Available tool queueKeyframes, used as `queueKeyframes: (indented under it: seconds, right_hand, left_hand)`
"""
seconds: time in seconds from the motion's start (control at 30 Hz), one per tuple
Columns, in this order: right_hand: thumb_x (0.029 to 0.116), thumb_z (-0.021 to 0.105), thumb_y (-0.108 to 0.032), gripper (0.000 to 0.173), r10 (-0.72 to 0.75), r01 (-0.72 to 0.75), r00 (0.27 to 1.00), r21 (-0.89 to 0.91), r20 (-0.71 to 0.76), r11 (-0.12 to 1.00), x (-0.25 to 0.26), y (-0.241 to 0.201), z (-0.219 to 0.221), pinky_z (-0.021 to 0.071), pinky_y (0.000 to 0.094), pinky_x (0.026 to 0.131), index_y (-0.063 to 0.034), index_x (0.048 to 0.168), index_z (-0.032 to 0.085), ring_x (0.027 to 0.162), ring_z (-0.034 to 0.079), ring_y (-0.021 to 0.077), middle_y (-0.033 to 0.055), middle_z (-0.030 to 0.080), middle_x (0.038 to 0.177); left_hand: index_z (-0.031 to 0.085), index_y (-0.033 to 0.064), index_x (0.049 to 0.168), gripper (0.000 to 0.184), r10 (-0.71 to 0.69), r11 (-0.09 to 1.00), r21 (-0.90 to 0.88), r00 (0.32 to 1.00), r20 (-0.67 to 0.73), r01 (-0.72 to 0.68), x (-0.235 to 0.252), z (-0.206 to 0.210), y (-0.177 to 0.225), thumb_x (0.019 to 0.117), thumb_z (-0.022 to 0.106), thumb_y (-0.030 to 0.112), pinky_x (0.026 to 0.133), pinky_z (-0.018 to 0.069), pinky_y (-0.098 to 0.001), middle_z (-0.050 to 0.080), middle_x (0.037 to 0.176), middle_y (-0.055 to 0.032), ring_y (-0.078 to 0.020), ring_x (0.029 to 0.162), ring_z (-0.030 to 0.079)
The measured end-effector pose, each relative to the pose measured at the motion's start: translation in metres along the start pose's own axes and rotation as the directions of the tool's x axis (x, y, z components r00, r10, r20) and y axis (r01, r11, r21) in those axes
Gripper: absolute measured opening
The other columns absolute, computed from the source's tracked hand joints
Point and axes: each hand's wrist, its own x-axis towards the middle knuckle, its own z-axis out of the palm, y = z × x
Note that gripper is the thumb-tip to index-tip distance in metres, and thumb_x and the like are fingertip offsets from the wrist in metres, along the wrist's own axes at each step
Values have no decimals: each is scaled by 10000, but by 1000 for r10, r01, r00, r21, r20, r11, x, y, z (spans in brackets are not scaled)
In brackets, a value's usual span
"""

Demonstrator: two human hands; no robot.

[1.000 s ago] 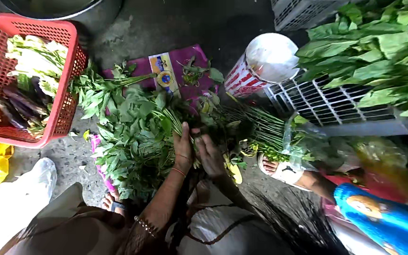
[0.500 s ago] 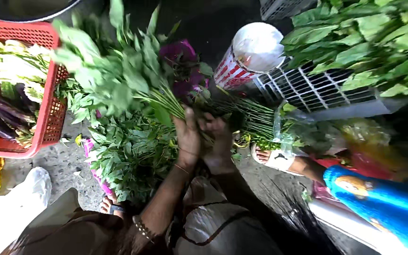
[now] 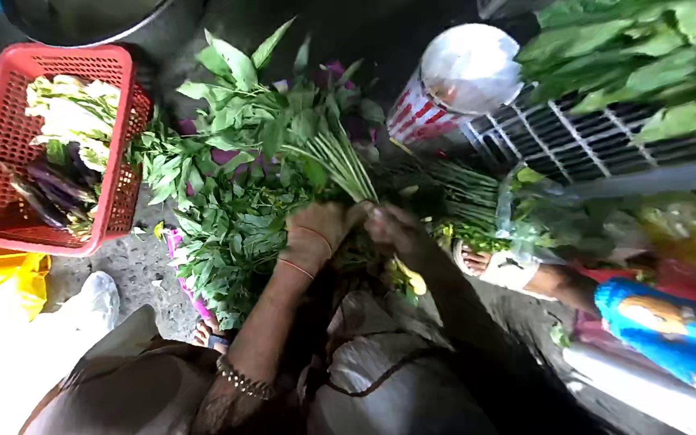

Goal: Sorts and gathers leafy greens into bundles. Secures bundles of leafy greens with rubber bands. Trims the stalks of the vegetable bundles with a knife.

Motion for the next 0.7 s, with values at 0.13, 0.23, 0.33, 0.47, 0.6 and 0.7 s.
queueKeyframes:
  seconds: [0.13,0.23,0.33,0.47,0.6,0.7]
  right_hand:
    - [1089,360,-285,261,-38,29,993,85,110,996,0,-2,-41,397,168,458,-163,1044,587,505,442,1,-91,526,665]
    - [1069,405,-316,240,-132,121,959,61,251,991,-10,-19,-60,397,154,452,-184,977,583,499,449,-16,-111,521,650]
    - [1081,377,-338,309,-91,82,981,59,174,995,-26,-34,-65,501,192,512,-139,1052,611,583,566,26,-66,614,761]
    - [1124,333,-377,461,40,-140,919,-230,-393,963,-54,31,-50,606,418,714,-69,1339,601,864,715,218,104,721,1096]
    - [993,638,-298,580,168,-493,837,-584,-521,645,-54,124,-23,436,699,1002,-21,1484,502,1356,472,507,286,469,1503]
    - [987,659,-277,705,185,-536,818,-604,-545,589,-48,133,-11,368,707,1065,13,1556,362,1448,342,523,311,318,1596]
  left_hand:
    - [566,118,1447,491,662,700,478,733,-157,-530,22,6,13,965,650,157,1103,289,-739,528,1498,-147,-383,1434,431]
    - [506,83,1498,443,859,415,529,511,41,-740,54,12,13,1056,495,105,1183,170,-733,584,1429,-213,-416,1391,497]
    - [612,-27,1282,300,873,327,525,464,150,-786,56,-5,23,1075,461,130,937,521,-569,678,1129,-254,-438,1053,675]
    - [509,-17,1357,335,467,761,310,812,350,-570,45,-46,41,1087,473,179,878,528,-608,659,1140,-255,-445,1039,672]
    - [574,102,1116,238,351,822,-555,883,312,-131,55,-89,17,1107,358,202,435,369,-184,464,644,50,-41,479,418]
    - [532,163,990,328,420,483,-864,829,370,140,57,-94,-9,1115,246,263,396,371,-148,420,572,102,-2,426,392]
